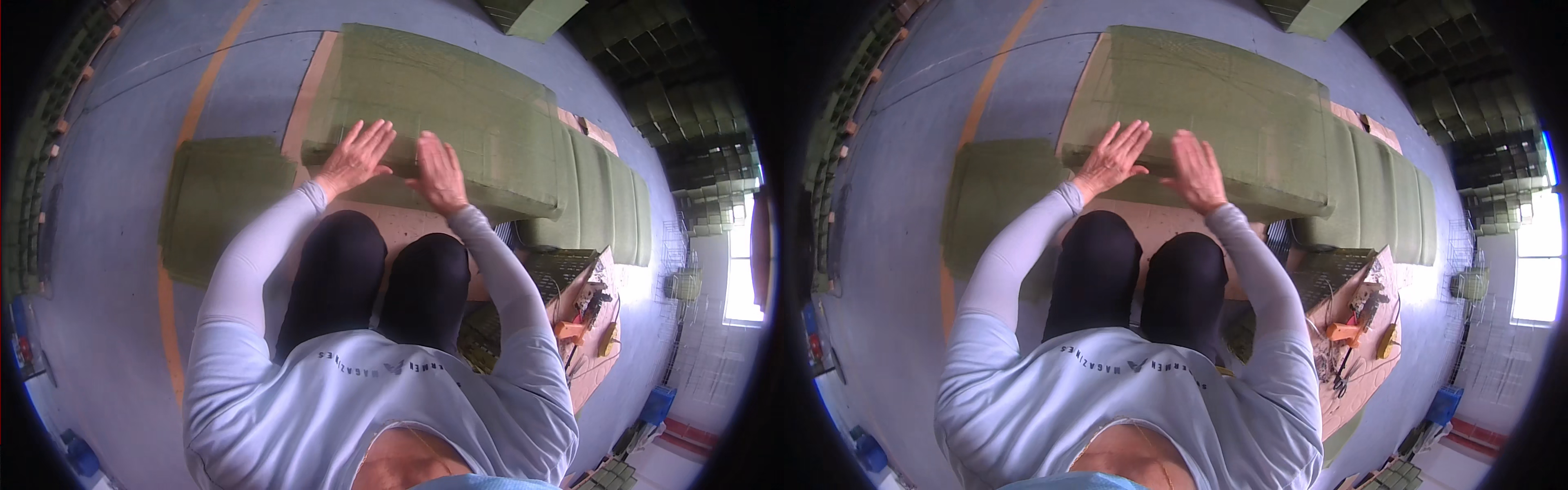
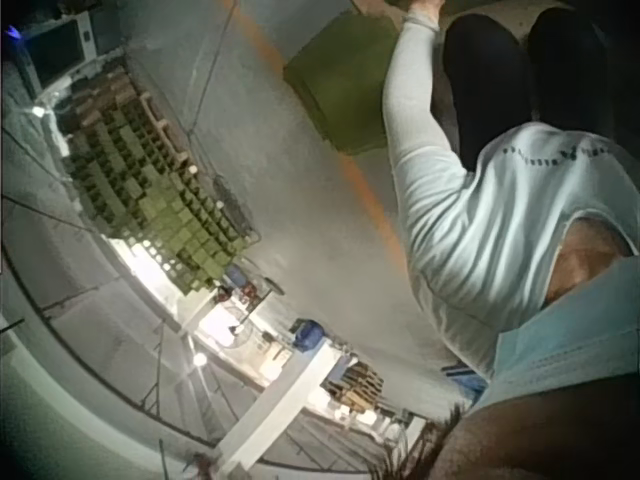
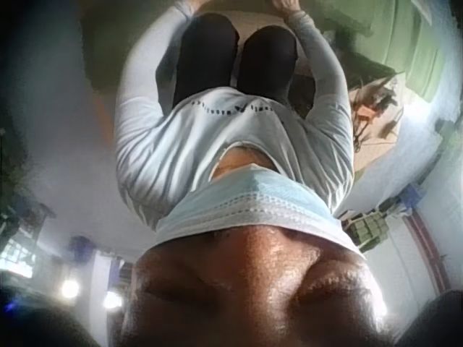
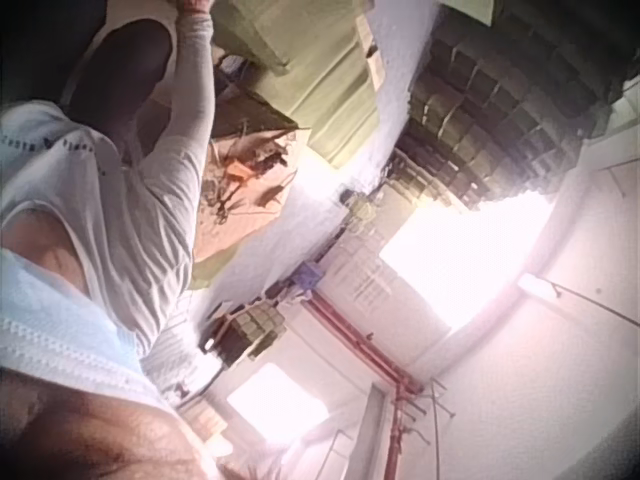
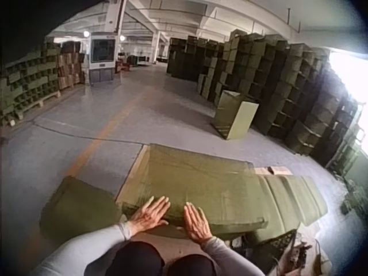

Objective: The recorder is assembling a foam-covered bin by gluing green foam sheets onto a wire cage frame using a hot glue gun.

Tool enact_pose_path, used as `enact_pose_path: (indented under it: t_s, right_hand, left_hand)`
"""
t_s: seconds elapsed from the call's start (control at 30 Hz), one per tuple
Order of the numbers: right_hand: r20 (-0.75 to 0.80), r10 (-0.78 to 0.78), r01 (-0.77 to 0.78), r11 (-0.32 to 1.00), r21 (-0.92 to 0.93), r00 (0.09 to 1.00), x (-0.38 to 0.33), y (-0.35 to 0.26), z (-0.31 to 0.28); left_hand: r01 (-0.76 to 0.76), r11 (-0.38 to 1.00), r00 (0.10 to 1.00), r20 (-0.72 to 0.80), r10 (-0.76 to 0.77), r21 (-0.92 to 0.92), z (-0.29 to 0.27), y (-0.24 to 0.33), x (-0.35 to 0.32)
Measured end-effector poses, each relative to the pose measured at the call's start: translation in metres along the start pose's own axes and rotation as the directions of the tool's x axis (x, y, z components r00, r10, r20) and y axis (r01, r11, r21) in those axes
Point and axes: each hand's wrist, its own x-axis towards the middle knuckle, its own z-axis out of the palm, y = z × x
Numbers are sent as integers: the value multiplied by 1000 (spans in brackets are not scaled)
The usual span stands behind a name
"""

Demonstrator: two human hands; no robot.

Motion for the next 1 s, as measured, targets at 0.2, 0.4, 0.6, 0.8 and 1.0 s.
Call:
enact_pose_path:
  t_s: [0.2, 0.4, 0.6, 0.8, 1.0]
  right_hand:
    - [58, 102, -95, 989, -115, 993, -48, 78, -14]
    - [-47, 196, -201, 957, -208, 980, -50, 66, 1]
    - [-196, 118, -148, 978, -145, 974, -73, 71, 8]
    - [-16, -16, 17, 999, 34, 1000, -11, 28, -8]
    - [-7, -68, 67, 995, -80, 998, 1, 20, 4]
  left_hand:
    - [-29, 1000, 997, 75, 29, 7, -7, -60, -38]
    - [9, 1000, 1000, -6, -9, 20, -3, -62, -38]
    - [18, 979, 989, 142, -47, 203, -26, -42, -27]
    - [-59, 998, 995, 83, 59, -1, -25, 15, 25]
    - [-84, 995, 995, 44, 86, -48, 6, 31, 40]
